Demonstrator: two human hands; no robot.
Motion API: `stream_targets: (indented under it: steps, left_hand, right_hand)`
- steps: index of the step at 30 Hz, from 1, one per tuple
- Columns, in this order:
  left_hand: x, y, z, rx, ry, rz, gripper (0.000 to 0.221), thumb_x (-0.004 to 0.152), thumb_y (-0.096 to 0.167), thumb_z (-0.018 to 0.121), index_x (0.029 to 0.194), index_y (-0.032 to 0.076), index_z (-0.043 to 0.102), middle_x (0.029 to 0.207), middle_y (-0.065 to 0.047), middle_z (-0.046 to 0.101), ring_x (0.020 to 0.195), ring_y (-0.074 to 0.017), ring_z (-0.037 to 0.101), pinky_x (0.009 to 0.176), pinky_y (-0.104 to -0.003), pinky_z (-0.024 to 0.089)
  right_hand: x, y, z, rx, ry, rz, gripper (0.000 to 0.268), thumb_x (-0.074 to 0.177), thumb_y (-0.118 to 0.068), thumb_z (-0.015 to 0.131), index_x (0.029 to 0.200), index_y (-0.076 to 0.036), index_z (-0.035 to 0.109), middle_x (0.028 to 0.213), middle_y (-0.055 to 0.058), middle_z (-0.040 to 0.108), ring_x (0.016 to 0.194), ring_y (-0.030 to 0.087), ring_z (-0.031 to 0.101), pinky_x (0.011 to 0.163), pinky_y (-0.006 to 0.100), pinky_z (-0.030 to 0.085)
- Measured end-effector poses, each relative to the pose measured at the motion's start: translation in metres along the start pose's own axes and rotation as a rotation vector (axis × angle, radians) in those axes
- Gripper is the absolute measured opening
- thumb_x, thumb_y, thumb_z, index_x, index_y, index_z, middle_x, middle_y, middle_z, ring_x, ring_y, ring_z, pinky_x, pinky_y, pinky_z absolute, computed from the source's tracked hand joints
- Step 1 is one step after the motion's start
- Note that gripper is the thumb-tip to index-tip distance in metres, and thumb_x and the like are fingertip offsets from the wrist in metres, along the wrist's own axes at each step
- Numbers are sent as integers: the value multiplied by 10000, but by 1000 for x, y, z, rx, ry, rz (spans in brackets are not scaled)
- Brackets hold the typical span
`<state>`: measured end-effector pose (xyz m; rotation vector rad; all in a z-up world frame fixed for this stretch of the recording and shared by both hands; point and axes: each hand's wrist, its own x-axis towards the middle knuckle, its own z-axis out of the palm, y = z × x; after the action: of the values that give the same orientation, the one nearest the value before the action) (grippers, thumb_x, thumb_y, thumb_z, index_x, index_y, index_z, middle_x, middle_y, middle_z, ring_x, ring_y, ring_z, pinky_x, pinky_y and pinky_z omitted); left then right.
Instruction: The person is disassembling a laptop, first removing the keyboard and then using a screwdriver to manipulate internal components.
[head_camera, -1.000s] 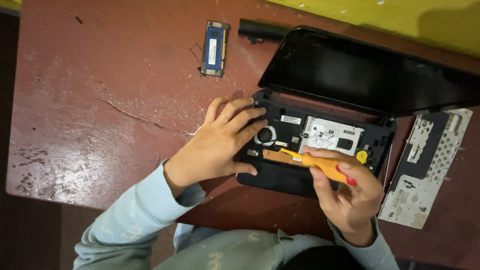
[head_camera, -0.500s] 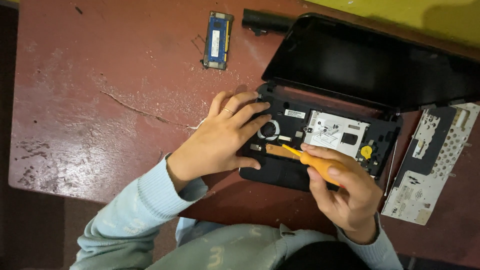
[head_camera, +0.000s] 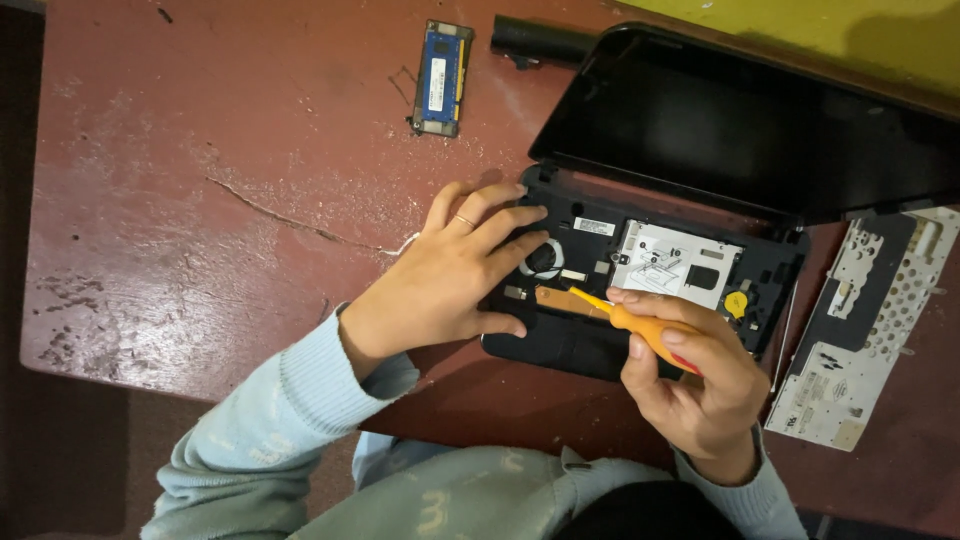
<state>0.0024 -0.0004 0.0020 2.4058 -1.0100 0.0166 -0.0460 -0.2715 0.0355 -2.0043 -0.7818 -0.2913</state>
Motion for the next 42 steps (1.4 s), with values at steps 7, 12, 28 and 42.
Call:
stream_targets:
  steps: [7,12,28,42]
  left_hand:
    - [0,-1,1,-4,3,7,947,668,561,923,1368,0,621,1452,-142,518,1409,-362,373,1137,-593,290]
    - [1,0,1,-7,-1,9,942,670,541,927,1379,3,619,1460,-139,516,1418,-359,363,1137,-593,289]
    - [0,0,0,-2,3,17,916,689,553,914,1362,-1,629,1451,-136,519,1408,-355,370,1130,-579,302]
    - [4,4,1,-95,99,26,583,850,345,854,1296,16,671,1383,-120,566,1370,-352,418,1103,-567,320]
  right_hand:
    - [0,0,1,-4,-3,-25,307,1001,49,605,1227,-47,421,1133,325,653,1059,414,762,916,459,720]
    - [1,1,2,-82,17,-111,356,1013,46,617,1274,-50,395,1130,328,635,1039,417,756,912,491,718]
    - [5,-4,2,-58,11,-91,316,1004,50,610,1223,-36,399,1106,343,633,1036,437,753,903,512,719]
    - [5,-7,-2,29,43,-82,408,1023,53,570,1330,-94,345,1128,338,605,1039,427,742,935,537,725]
